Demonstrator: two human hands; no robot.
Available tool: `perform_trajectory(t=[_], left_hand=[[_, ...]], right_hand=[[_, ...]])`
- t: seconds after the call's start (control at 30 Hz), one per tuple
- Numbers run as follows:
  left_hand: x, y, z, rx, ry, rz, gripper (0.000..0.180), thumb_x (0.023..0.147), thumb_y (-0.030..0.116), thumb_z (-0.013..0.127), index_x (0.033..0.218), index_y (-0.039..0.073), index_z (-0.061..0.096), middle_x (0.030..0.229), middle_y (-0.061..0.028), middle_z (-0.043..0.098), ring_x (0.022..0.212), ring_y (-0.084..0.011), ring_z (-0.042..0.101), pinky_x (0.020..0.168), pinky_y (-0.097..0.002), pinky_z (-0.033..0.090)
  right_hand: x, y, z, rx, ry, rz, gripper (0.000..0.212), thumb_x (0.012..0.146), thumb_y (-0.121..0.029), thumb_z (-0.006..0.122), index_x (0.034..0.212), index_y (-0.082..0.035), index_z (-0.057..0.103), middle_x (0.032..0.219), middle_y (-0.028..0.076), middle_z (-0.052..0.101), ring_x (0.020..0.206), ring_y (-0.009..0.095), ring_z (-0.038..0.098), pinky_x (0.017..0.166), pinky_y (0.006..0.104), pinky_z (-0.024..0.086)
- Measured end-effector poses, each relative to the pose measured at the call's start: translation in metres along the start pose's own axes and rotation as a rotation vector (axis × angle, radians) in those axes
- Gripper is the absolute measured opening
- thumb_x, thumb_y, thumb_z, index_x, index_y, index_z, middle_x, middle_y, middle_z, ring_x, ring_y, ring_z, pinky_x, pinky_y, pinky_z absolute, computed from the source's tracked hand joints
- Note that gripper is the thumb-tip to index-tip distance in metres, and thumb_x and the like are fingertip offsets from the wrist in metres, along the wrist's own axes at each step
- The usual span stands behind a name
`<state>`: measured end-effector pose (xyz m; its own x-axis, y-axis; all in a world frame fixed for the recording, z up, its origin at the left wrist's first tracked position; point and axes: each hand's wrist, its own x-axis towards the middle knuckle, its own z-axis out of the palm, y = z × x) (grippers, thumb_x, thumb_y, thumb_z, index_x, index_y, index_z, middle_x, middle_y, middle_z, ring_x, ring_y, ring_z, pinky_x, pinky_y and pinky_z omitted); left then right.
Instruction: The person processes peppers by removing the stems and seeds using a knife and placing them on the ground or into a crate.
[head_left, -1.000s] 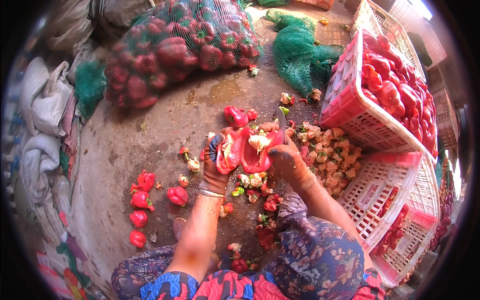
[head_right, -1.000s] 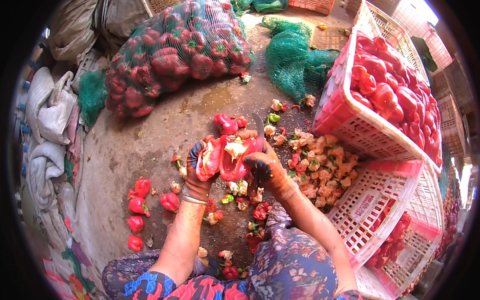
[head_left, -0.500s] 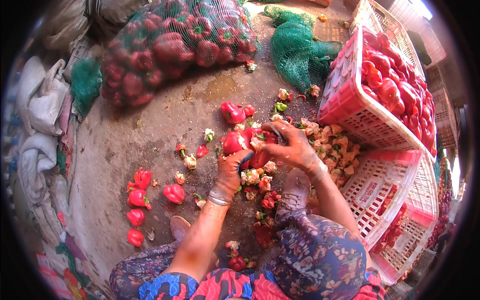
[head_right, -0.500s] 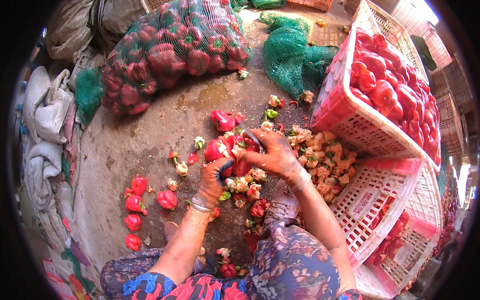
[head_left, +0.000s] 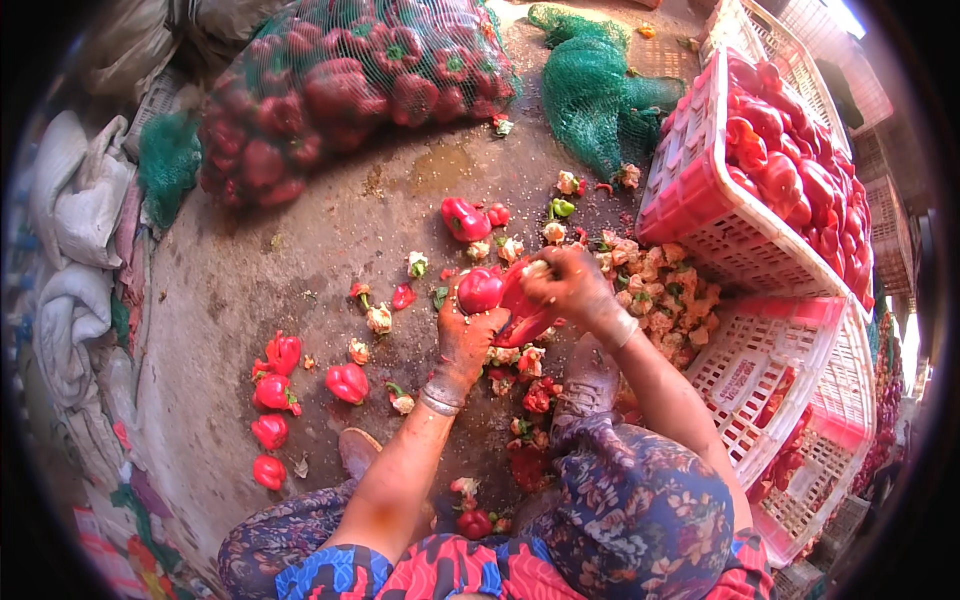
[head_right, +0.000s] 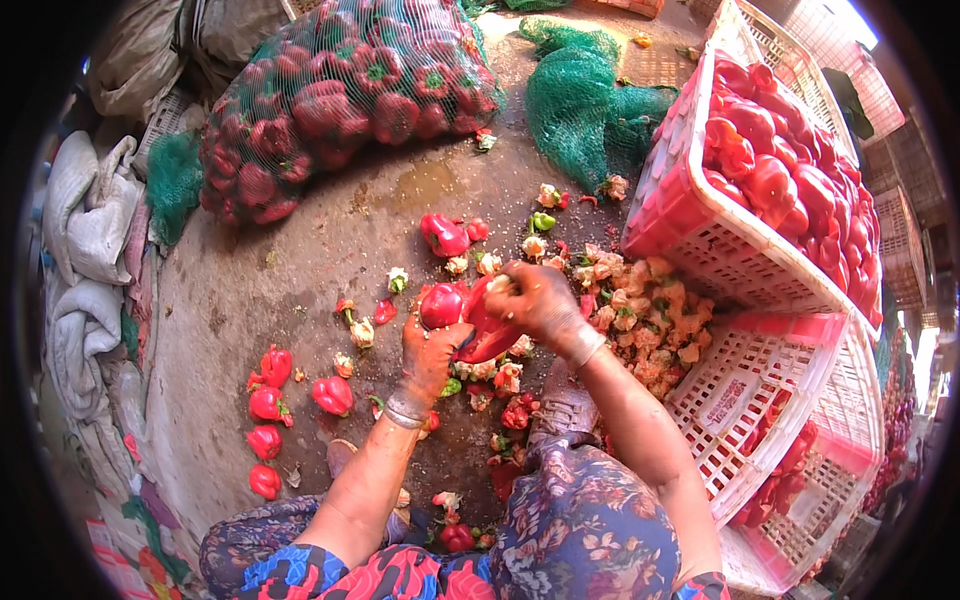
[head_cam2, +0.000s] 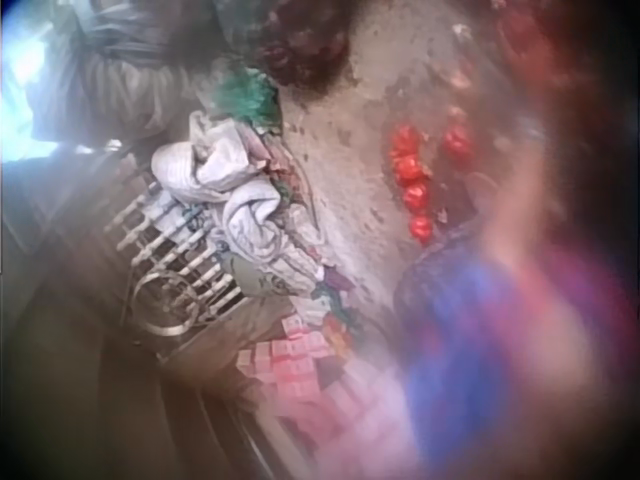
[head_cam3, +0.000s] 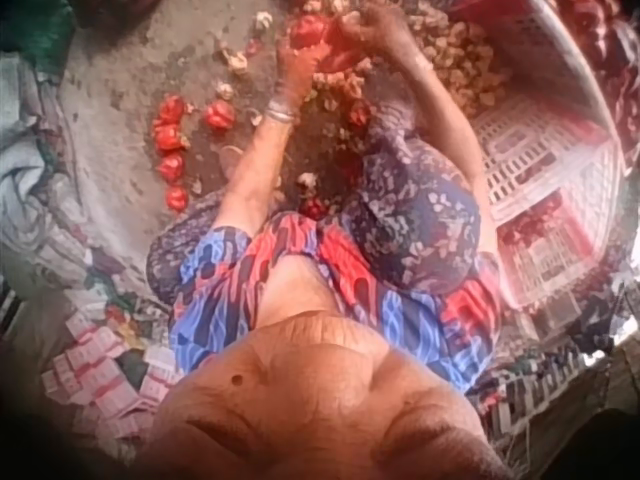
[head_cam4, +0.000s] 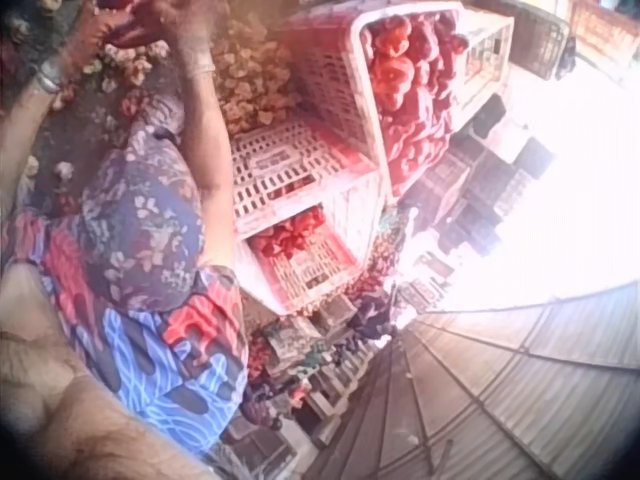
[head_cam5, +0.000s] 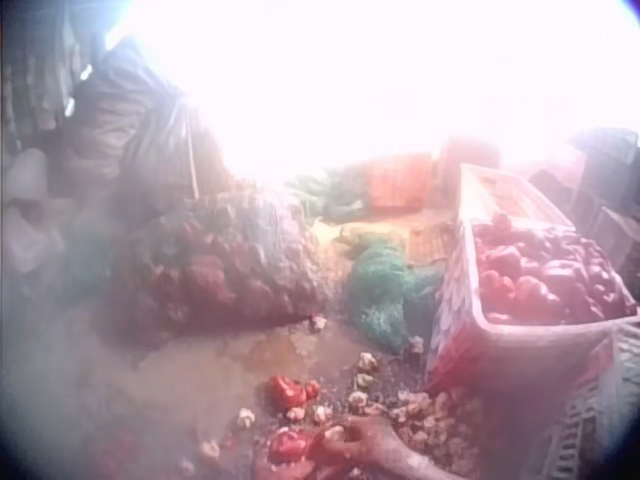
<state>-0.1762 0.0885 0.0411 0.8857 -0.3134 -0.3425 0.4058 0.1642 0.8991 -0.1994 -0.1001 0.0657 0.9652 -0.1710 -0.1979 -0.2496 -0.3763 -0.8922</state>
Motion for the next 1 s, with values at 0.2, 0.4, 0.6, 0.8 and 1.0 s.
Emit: perform_trajectory(t=[0.2, 0.4, 0.6, 0.8, 1.0], left_hand=[[0.004, -0.002, 0.001, 0.195, 0.102, 0.085, 0.05, 0.071, -0.001, 0.07, 0.119, 0.003, 0.058, 0.103, -0.0039, 0.067, 0.092, -0.0145, 0.064, 0.085, -0.0299, 0.053], [0.008, -0.039, -0.016, 0.204, 0.207, 0.069, 0.052, 0.07, -0.003, 0.072, 0.119, 0.004, 0.057, 0.104, -0.0033, 0.067, 0.092, -0.0153, 0.064, 0.086, -0.0317, 0.053], [0.023, -0.006, -0.034, -0.042, 0.333, 0.106, 0.048, 0.073, -0.005, 0.068, 0.119, 0.005, 0.058, 0.103, -0.0028, 0.065, 0.09, -0.0166, 0.063, 0.084, -0.0306, 0.054], [0.019, 0.028, 0.0, 0.346, 0.145, 0.43, 0.047, 0.076, -0.003, 0.068, 0.121, 0.004, 0.057, 0.104, -0.0022, 0.066, 0.094, -0.0134, 0.063, 0.087, -0.0298, 0.053], [-0.001, 0.032, 0.014, 0.509, 0.147, 0.328, 0.047, 0.072, 0.0, 0.071, 0.117, 0.005, 0.059, 0.1, -0.0058, 0.068, 0.092, -0.0139, 0.065, 0.084, -0.0314, 0.053]], right_hand=[[-0.001, 0.018, 0.016, 0.185, 0.106, 0.092, 0.04, 0.076, -0.028, 0.074, 0.106, -0.004, 0.062, 0.078, 0.015, 0.068, 0.069, 0.029, 0.068, 0.065, 0.0419, 0.052], [0.015, 0.047, 0.01, -0.162, 0.511, 0.076, 0.033, 0.082, -0.023, 0.072, 0.104, -0.003, 0.059, 0.081, 0.012, 0.071, 0.069, 0.022, 0.068, 0.061, 0.0375, 0.053], [-0.01, 0.077, -0.027, 0.276, 0.325, 0.391, 0.033, 0.079, -0.027, 0.075, 0.097, -0.001, 0.063, 0.083, 0.006, 0.066, 0.069, 0.015, 0.059, 0.064, 0.0324, 0.049], [-0.018, -0.01, -0.008, -0.146, 0.599, -0.282, 0.05, 0.074, -0.046, 0.082, 0.102, -0.01, 0.064, 0.091, 0.011, 0.063, 0.079, 0.025, 0.066, 0.068, 0.038, 0.054], [-0.009, -0.053, 0.008, -0.995, 0.103, -0.169, 0.028, 0.08, -0.034, 0.072, 0.098, -0.014, 0.062, 0.09, 0.009, 0.065, 0.086, 0.028, 0.068, 0.067, 0.0419, 0.054]])
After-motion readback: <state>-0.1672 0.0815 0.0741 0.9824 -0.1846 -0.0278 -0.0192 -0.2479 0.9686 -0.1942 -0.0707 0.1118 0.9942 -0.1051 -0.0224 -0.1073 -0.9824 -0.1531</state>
